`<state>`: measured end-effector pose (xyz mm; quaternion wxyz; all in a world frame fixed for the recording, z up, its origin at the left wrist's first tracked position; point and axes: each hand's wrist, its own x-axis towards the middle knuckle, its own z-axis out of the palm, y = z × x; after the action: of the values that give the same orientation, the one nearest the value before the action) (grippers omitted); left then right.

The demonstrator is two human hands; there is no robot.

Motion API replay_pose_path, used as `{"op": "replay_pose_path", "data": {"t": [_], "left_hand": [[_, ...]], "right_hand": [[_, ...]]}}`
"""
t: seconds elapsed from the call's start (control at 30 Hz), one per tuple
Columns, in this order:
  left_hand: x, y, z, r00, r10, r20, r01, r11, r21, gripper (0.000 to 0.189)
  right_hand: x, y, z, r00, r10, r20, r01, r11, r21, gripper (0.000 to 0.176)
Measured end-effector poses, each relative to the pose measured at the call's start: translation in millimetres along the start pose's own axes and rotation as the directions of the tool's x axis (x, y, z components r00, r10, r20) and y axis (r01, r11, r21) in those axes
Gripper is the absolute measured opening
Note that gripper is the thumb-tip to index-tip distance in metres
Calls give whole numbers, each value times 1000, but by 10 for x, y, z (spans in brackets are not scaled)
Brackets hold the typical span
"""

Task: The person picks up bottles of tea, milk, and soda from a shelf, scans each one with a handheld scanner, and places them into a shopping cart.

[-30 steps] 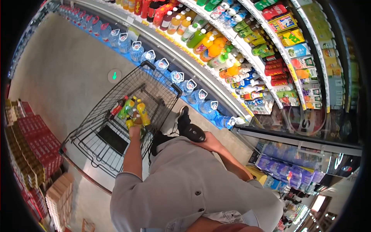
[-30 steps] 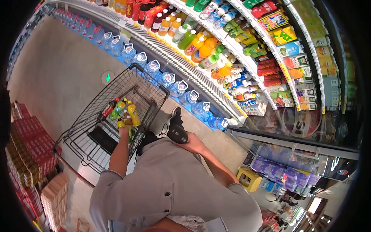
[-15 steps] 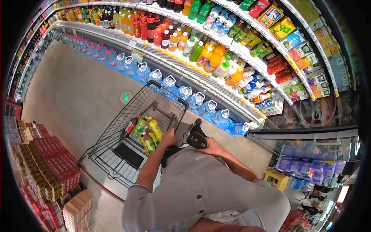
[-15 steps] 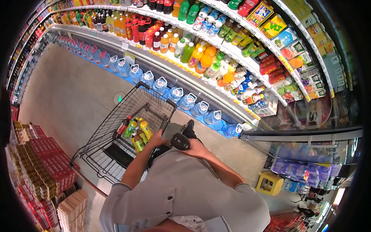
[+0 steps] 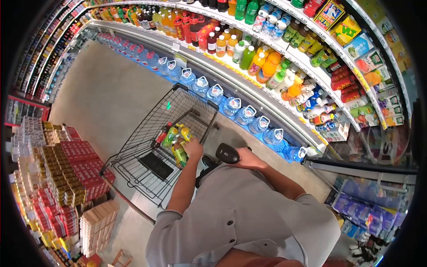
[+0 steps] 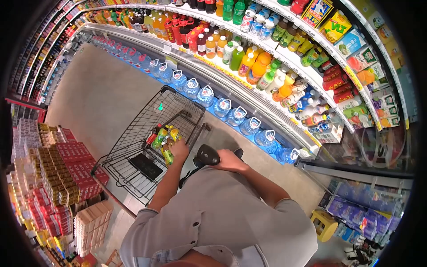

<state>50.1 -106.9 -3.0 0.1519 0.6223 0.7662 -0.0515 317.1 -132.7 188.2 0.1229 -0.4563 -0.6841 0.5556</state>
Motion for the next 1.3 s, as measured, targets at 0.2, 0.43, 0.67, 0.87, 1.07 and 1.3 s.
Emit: {"op": "replay_pose_path", "data": {"t": [0.2, 0.43, 0.67, 0.87, 1.07, 1.3], "left_hand": [[-196, 64, -332, 960, -194, -203, 193, 981, -26, 72], [-425, -106, -282, 848, -530, 16, 529, 848, 36, 79], [7, -668, -30, 821, -512, 252, 544, 836, -75, 91], [489, -526, -194, 937, -335, 97, 346, 926, -150, 75], [725, -12, -359, 895, -395, 206, 401, 916, 13, 84], [1017, -460, -309, 853, -98, 512, 220, 958, -183, 100]], "right_hand": [[-192, 74, -524, 999, 1, -54, 1, 999, 44, 42], [-290, 897, -902, 986, 4, -168, 32, 978, 207, 38], [-152, 1094, -1310, 996, 26, -91, -12, 989, 145, 41], [415, 1126, -1327, 984, -29, -177, 30, 1000, 2, 37], [903, 548, -1101, 960, -130, -248, 141, 990, 27, 38], [1145, 132, -713, 963, 77, -257, -66, 997, 50, 46]]}}
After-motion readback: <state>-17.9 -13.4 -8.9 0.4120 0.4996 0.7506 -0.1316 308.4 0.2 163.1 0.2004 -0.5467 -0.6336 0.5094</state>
